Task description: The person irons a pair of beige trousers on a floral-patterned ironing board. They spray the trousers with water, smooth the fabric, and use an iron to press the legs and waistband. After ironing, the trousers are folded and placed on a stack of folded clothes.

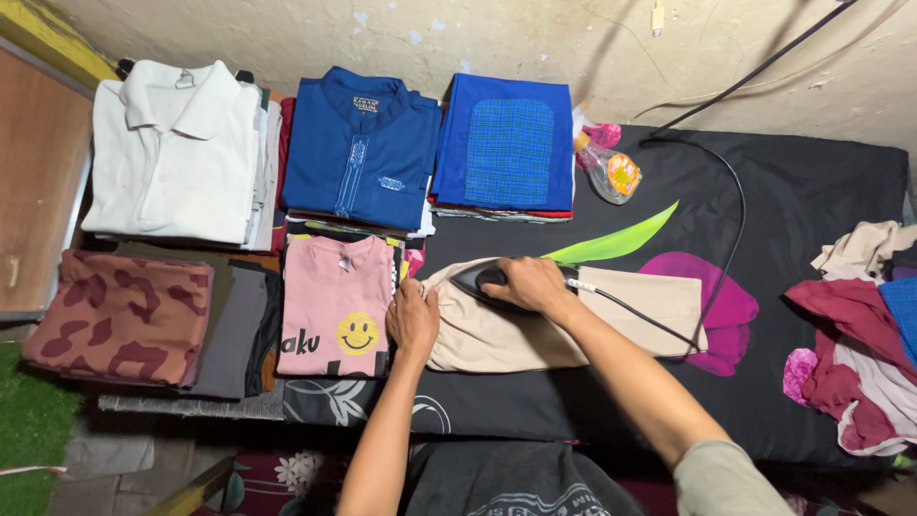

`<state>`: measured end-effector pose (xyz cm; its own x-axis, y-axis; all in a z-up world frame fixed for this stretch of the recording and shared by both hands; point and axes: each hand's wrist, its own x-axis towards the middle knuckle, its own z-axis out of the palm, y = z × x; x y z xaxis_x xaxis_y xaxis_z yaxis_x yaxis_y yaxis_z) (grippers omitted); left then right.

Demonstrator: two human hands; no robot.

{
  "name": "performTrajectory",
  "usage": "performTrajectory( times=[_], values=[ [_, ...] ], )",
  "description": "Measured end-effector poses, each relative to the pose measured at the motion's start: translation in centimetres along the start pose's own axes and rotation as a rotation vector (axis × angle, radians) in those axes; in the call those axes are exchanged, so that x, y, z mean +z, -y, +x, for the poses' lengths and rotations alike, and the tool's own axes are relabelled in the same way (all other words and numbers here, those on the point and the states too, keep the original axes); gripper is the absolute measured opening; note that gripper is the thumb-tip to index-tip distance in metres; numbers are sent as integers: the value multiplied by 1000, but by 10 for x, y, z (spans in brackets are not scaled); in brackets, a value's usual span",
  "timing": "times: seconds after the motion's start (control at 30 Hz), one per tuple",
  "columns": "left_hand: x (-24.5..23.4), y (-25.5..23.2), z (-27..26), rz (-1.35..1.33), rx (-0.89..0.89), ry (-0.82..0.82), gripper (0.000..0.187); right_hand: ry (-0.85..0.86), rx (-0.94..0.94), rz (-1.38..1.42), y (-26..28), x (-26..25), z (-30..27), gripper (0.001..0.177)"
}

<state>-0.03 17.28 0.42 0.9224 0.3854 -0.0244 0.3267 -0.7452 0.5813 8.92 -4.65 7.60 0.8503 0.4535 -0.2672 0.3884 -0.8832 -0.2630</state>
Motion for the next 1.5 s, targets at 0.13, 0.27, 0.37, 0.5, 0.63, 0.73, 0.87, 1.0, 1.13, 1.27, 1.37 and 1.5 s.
performTrajectory(
  times=[0.13,0.27,0.37,0.5,0.63,0.73,0.87,1.0,1.13,1.27,1.37,1.5],
  values=[
    [-5,2,7,17,-89,124,38,-12,20,-28,-11,2,-4,60],
    [-24,-4,5,-50,-224,230,58,20,163,-72,-76,-3,-60,62],
    [-32,0,-8,-38,-264,218,69,-24,217,-97,-130,-10,-116,60],
    [-23,16,-23,-25,-212,370,59,-38,172,-101,-164,-9,-153,53],
    [0,22,-34,-76,-184,279,44,-152,6,-113,-130,6,-139,52],
    [4,24,-44,-104,-175,242,39,-154,-98,-68,-79,20,-121,53],
    [-7,23,-53,-71,-123,210,36,-18,-120,-9,-33,25,-110,49],
    [-19,16,-56,-61,-162,234,39,-37,-169,-7,-48,10,-119,48],
    [-22,12,-55,-78,-166,238,45,-78,-160,-8,-57,8,-128,48],
    [-14,13,-53,-96,-131,206,48,-73,-178,-20,-11,35,-121,54],
    [-5,15,-53,-76,-153,219,42,-60,-163,26,28,53,-114,52],
    [-1,22,-56,-53,-143,227,42,-133,-218,18,16,48,-121,50]
  ],
)
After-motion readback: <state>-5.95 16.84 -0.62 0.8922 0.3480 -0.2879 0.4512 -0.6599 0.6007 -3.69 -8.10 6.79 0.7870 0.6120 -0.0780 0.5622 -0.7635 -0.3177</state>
